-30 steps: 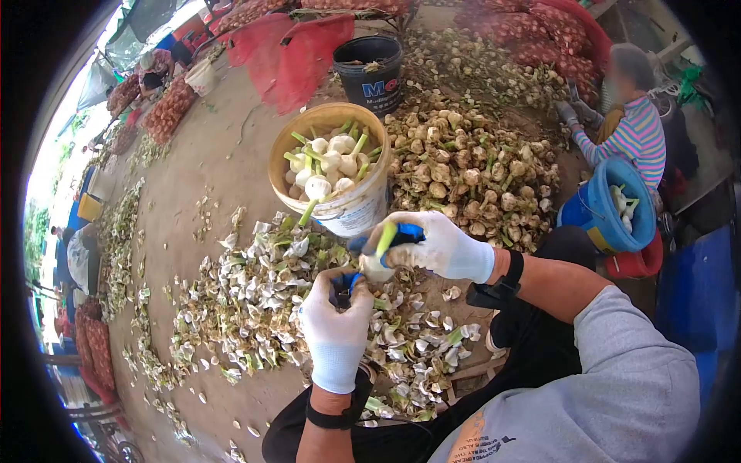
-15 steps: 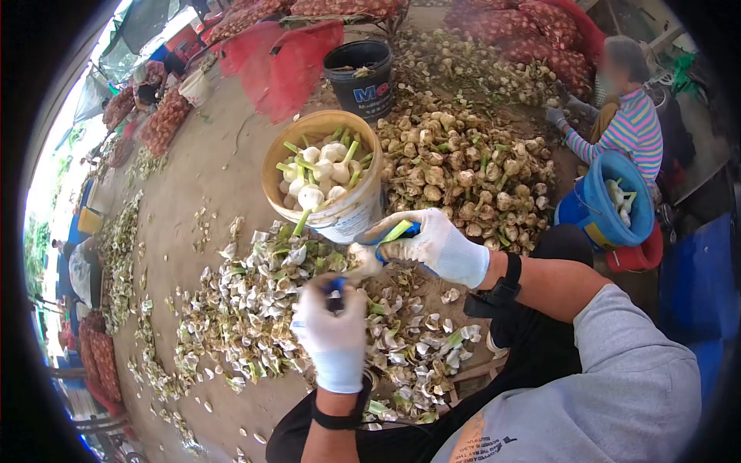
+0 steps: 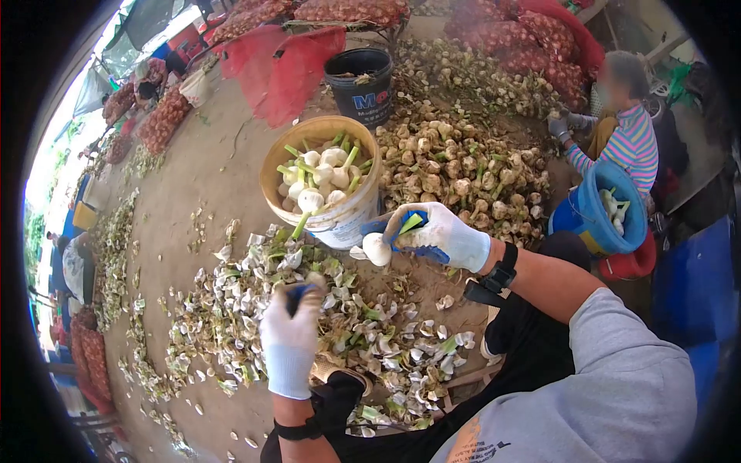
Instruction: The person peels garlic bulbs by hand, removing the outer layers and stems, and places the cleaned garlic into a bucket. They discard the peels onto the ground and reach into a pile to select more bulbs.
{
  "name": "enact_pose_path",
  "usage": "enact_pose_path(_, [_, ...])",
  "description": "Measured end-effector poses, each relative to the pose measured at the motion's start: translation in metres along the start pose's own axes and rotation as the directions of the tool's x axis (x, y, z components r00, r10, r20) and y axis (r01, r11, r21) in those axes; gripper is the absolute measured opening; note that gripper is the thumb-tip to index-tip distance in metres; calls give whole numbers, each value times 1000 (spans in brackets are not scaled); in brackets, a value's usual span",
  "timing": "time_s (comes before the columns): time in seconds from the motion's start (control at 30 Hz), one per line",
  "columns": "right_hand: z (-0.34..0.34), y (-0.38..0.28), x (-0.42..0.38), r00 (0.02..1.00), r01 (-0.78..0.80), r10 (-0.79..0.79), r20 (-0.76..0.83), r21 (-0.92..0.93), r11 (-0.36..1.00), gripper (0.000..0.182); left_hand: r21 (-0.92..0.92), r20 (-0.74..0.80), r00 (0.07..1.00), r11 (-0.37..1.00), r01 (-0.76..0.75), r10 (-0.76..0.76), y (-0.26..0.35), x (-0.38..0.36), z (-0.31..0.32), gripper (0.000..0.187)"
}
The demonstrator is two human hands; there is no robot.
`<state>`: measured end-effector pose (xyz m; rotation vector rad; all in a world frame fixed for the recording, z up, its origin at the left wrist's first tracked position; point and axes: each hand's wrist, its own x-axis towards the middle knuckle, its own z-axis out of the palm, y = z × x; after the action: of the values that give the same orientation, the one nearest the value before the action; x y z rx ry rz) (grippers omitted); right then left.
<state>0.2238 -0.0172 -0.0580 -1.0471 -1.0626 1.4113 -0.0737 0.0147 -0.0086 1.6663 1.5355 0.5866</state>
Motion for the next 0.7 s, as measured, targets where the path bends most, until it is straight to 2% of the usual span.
enact_pose_path(0.03, [2, 3, 1, 1000, -2, 1, 24, 12, 1000, 21, -38, 68, 991, 993, -114, 117, -6, -3, 4, 47])
enact_pose_path(0.13, [18, 0, -2, 997, -24, 20, 68, 52, 998, 20, -155, 199, 975, 985, -72, 102, -1, -13, 21, 48])
enact_pose_path(0.2, [25, -2, -3, 990, -95, 101, 98, -57, 994, 20, -208, 159, 977, 972, -110, 145, 10, -18, 29, 43])
enact_pose_path(0.23, [27, 2, -1, 991, -66, 80, 109, -126, 990, 20, -267, 157, 984, 963, -38, 82, 12, -19, 33, 39])
enact_pose_path(0.27, [28, 2, 1, 990, -71, 86, 109, -129, 989, 20, -327, 158, 987, 944, 35, 18, 13, -19, 35, 36])
enact_pose_path(0.3, [27, 1, 3, 990, -54, 69, 121, -118, 992, 20, -330, 163, 986, 943, 43, 13, 13, -19, 35, 36])
enact_pose_path(0.33, [26, 1, 3, 990, -42, 56, 128, -105, 994, 21, -279, 130, 990, 960, -16, 54, 13, -20, 35, 32])
enact_pose_path(0.37, [24, 8, 6, 988, 18, -22, 150, 25, 1000, 21, -227, 101, 990, 971, -72, 97, 13, -21, 35, 29])
enact_pose_path(0.4, [21, 8, 8, 991, -32, 10, 136, 162, 986, 27, -175, 67, 987, 976, -133, 146, 13, -20, 34, 26])
enact_pose_path(0.43, [19, 8, 13, 997, -10, -12, 75, 285, 959, 27, -301, 59, 997, 953, -33, 53, 13, -19, 33, 24])
enact_pose_path(0.47, [16, 7, 19, 1000, 21, -26, 7, 402, 915, 27, -313, 67, 997, 950, -5, 28, 9, -16, 28, 24])
enact_pose_path(0.5, [11, 3, 27, 997, 10, 26, -74, 452, 892, 27, -308, 59, 998, 951, -2, 21, 7, -13, 22, 25])
enact_pose_path(0.53, [-4, 7, 39, 985, 8, 59, -161, 389, 921, 25, -301, 50, 999, 954, -2, 18, 6, -10, 17, 26])
enact_pose_path(0.57, [-22, 15, 53, 970, -17, 94, -225, 321, 947, 25, -210, 23, 998, 976, -59, 65, 2, -10, 13, 27])
enact_pose_path(0.6, [-37, 19, 67, 950, -47, 122, -289, 253, 966, 26, -214, 22, 997, 975, -63, 69, 1, -11, 11, 27])
enact_pose_path(0.67, [-40, 13, 87, 934, -26, 126, -336, 286, 958, 26, 167, 9, 983, 969, -181, 182, -2, -14, 8, 27])
enact_pose_path(0.7, [-33, 3, 96, 954, 100, 0, -300, 316, 943, 27, 199, 72, 986, 966, -164, 152, 1, -16, 6, 22])
